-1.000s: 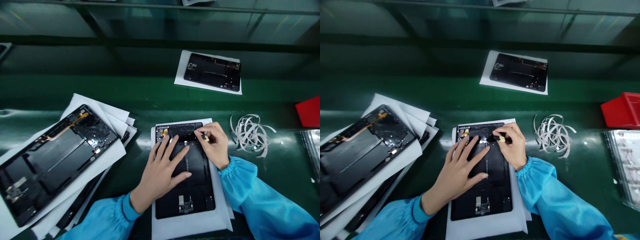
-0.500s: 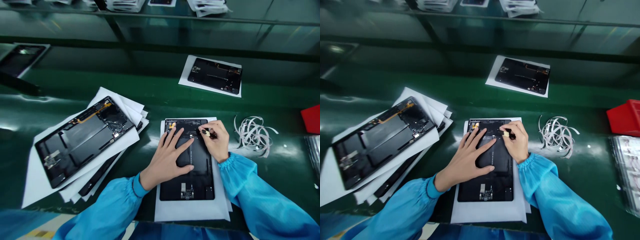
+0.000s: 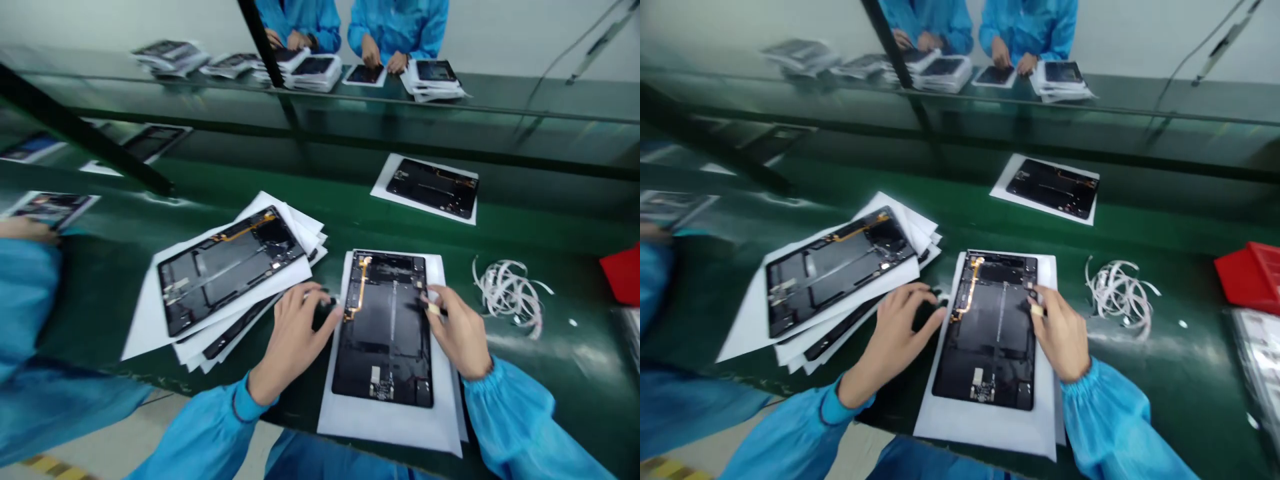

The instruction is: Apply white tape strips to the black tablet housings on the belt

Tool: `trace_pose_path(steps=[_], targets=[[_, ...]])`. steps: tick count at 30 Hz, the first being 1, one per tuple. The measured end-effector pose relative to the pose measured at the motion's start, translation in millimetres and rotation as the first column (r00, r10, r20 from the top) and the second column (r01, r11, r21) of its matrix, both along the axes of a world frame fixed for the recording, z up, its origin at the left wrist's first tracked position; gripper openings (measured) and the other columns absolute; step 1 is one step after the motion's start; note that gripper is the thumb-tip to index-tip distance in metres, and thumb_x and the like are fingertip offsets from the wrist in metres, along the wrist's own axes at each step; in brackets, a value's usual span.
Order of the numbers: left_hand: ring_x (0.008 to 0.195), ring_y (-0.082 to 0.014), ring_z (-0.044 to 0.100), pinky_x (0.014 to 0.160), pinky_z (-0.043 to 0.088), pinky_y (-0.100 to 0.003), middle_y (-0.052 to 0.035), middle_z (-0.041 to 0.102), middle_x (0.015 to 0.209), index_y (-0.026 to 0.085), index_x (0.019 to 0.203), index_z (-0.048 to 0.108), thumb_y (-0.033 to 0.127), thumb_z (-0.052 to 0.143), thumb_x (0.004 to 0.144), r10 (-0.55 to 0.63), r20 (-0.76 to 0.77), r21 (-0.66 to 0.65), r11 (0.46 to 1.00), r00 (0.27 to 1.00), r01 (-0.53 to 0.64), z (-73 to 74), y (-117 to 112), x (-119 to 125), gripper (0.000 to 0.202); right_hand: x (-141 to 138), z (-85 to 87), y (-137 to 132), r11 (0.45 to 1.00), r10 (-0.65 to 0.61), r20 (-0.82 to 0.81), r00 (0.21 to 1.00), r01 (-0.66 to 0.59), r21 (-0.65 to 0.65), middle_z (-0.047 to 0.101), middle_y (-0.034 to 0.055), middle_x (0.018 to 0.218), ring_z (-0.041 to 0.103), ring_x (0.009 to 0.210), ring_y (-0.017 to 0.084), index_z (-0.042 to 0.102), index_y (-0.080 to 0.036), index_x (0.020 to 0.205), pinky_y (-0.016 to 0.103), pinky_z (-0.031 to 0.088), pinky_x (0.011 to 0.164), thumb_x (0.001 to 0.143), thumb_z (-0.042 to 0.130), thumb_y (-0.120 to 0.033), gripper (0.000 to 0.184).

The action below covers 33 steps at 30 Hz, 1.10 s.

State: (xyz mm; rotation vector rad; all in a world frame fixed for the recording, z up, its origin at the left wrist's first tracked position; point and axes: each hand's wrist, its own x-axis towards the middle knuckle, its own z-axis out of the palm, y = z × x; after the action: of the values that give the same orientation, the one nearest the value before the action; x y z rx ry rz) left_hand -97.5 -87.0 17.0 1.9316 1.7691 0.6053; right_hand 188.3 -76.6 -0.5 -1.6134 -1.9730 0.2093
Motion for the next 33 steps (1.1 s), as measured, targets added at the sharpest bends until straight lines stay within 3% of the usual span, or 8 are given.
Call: trace_pose_path(steps=[9, 13, 16, 19, 22, 27, 30, 33], targets=[[0.119, -0.0264, 0.051, 0.1, 0.043, -0.047, -0.0095, 0.055, 0.121, 0.022, 0.085, 0.058, 0.03, 0.044, 0.098, 0.05, 0.115, 0.032, 0.998, 0.992, -0.054, -18.4, -33.2, 19.4, 0.021, 19.5, -45.6, -8.9, 0.999, 0.013, 0.213, 0.977, -0.019, 0.026, 0.076, 0.0036, 0.088, 0.073, 0.066, 0.024, 0.052, -0.023, 0.122, 0.028, 0.052, 0.046, 0.095, 0.041, -0.032, 0.031], [0.089, -0.0199, 0.062, 0.079, 0.052, -0.034, -0.0068, 0.061, 0.098, 0.022, 0.08, 0.05, 0.037, 0.039, 0.1, 0.066, 0.322, -0.049, 0.997, 0.945, -0.053, -3.4, -35.7, 33.8, 0.027, 19.4, -52.6, -9.7, 1.0, 0.017, 0.196, 0.981, -0.019, 0.011, 0.076, 0.0052, 0.094, 0.074, 0.065, 0.024, 0.051, -0.023, 0.125, 0.029, 0.054, 0.048, 0.095, 0.04, -0.033, 0.033], [0.055, -0.0125, 0.049, 0.054, 0.041, -0.024, 0.0034, 0.052, 0.07, 0.025, 0.087, 0.041, 0.043, 0.045, 0.097, 0.111, 0.567, -0.248, 0.968, 0.817, 0.041, 11.3, -33.9, 44.2, 0.021, 19.1, -52.1, -10.1, 1.0, 0.008, 0.124, 0.992, -0.008, -0.002, 0.076, 0.0048, 0.089, 0.074, 0.063, 0.023, 0.05, -0.024, 0.125, 0.027, 0.055, 0.049, 0.094, 0.04, -0.03, 0.033], [0.047, -0.0116, 0.04, 0.048, 0.03, -0.023, 0.0088, 0.042, 0.059, 0.027, 0.096, 0.036, 0.044, 0.049, 0.093, 0.123, 0.52, -0.247, 0.969, 0.845, 0.012, 31.4, -15.3, 39.4, 0.021, 21.5, -44.4, -11.7, 1.0, 0.004, -0.014, 1.0, -0.004, -0.001, 0.074, 0.003, 0.078, 0.074, 0.061, 0.02, 0.052, -0.024, 0.123, 0.023, 0.055, 0.048, 0.094, 0.043, -0.031, 0.032], [0.048, -0.0142, 0.049, 0.048, 0.035, -0.023, 0.0069, 0.052, 0.06, 0.026, 0.101, 0.039, 0.047, 0.051, 0.089, 0.1, 0.347, -0.061, 0.995, 0.933, -0.084, 62.6, 36.9, 8.9, 0.027, 23.8, -36.4, -17.2, 0.999, -0.037, -0.125, 0.992, 0.04, 0.021, 0.072, 0.0028, 0.073, 0.073, 0.059, 0.019, 0.055, -0.023, 0.12, 0.021, 0.056, 0.05, 0.094, 0.047, -0.035, 0.03], [0.067, -0.0191, 0.065, 0.059, 0.05, -0.027, -0.0007, 0.068, 0.088, 0.023, 0.121, 0.037, 0.05, 0.061, 0.082, 0.081, 0.279, 0.201, 0.969, 0.957, -0.141, 109.8, 189.2, -61.5, 0.054, 19.0, -37.7, -19.6, 0.997, -0.048, -0.181, 0.982, 0.058, 0.048, 0.074, 0.0053, 0.076, 0.073, 0.06, 0.019, 0.059, -0.023, 0.115, 0.023, 0.059, 0.055, 0.095, 0.043, -0.03, 0.027], [0.065, -0.0163, 0.062, 0.06, 0.051, -0.026, 0.0015, 0.065, 0.082, 0.018, 0.128, 0.035, 0.043, 0.06, 0.086, 0.126, 0.276, 0.202, 0.962, 0.953, -0.185, 112.9, 273.8, -87.4, 0.054, 14.8, -46.1, -13.4, 0.994, -0.063, -0.186, 0.981, 0.078, 0.074, 0.075, 0.0057, 0.079, 0.074, 0.062, 0.019, 0.06, -0.023, 0.114, 0.023, 0.058, 0.052, 0.096, 0.04, -0.027, 0.027], [0.063, -0.0143, 0.06, 0.061, 0.051, -0.027, 0.0003, 0.063, 0.08, 0.014, 0.124, 0.045, 0.037, 0.06, 0.091, 0.219, 0.23, 0.188, 0.946, 0.948, -0.265, 99.3, 323.9, -101.6, 0.043, 9.2, -58.0, -8.2, 0.988, -0.095, -0.207, 0.974, 0.118, 0.104, 0.074, 0.0032, 0.074, 0.072, 0.057, 0.018, 0.061, -0.025, 0.111, 0.022, 0.056, 0.049, 0.097, 0.039, -0.029, 0.027]])
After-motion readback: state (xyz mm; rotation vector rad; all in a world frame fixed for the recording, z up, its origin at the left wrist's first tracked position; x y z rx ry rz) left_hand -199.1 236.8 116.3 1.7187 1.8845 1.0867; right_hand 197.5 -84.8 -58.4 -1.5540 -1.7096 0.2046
